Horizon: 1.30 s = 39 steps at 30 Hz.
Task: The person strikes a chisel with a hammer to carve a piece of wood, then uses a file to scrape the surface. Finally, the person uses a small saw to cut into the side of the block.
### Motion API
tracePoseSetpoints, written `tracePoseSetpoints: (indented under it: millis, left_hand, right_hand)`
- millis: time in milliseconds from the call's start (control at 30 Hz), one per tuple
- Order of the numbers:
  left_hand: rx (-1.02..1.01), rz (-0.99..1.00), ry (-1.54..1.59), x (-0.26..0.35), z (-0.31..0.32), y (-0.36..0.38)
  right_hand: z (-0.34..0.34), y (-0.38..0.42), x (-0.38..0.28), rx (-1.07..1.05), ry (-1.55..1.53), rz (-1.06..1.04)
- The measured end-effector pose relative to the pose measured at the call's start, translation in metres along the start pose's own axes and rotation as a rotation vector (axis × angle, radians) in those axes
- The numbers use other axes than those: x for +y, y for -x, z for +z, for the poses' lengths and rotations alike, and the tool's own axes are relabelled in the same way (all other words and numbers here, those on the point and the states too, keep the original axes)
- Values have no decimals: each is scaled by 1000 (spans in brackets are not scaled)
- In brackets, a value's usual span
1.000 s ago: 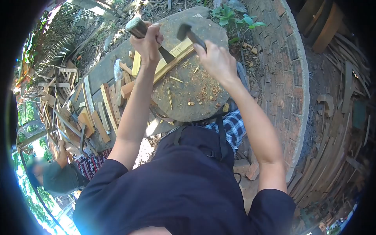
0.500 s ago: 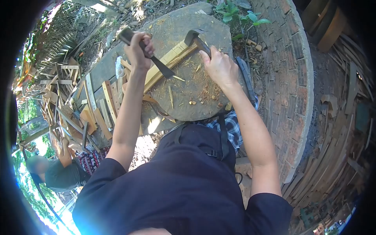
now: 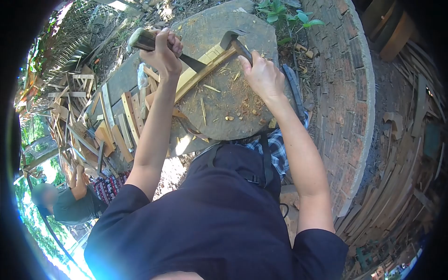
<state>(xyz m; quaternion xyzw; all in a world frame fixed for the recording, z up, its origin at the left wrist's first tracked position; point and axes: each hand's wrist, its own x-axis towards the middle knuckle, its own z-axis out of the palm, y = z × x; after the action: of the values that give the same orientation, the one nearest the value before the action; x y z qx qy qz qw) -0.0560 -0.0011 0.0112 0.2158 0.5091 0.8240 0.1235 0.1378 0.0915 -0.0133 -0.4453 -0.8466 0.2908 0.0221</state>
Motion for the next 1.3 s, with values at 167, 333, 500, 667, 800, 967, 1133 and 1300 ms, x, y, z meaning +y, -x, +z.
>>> tracePoseSetpoints:
  millis: [167, 333, 500, 667, 800, 967, 1133, 1300]
  left_hand:
    - [-49, 145, -112, 3, 9, 21]
    - [-53, 339, -302, -19, 7, 28]
    - [-465, 733, -479, -21, 17, 67]
    - [-342, 575, -460, -17, 14, 56]
    - [-202, 420, -524, -17, 17, 46]
    - [-273, 484, -550, -16, 18, 51]
    - [-121, 375, -361, -19, 19, 45]
    - [-85, 479, -478, -29, 10, 41]
  right_hand:
    - [5, -2, 3, 12, 9, -9]
    - [3, -2, 2, 0, 1, -5]
    - [3, -3, 3, -13, -4, 18]
    - [7, -3, 10, -16, -81, -1]
    - [-26, 14, -9, 60, -333, -116]
    - [-100, 63, -55, 353, -651, -537]
    - [-108, 70, -53, 346, -189, -591]
    - [-110, 72, -59, 266, -236, -598]
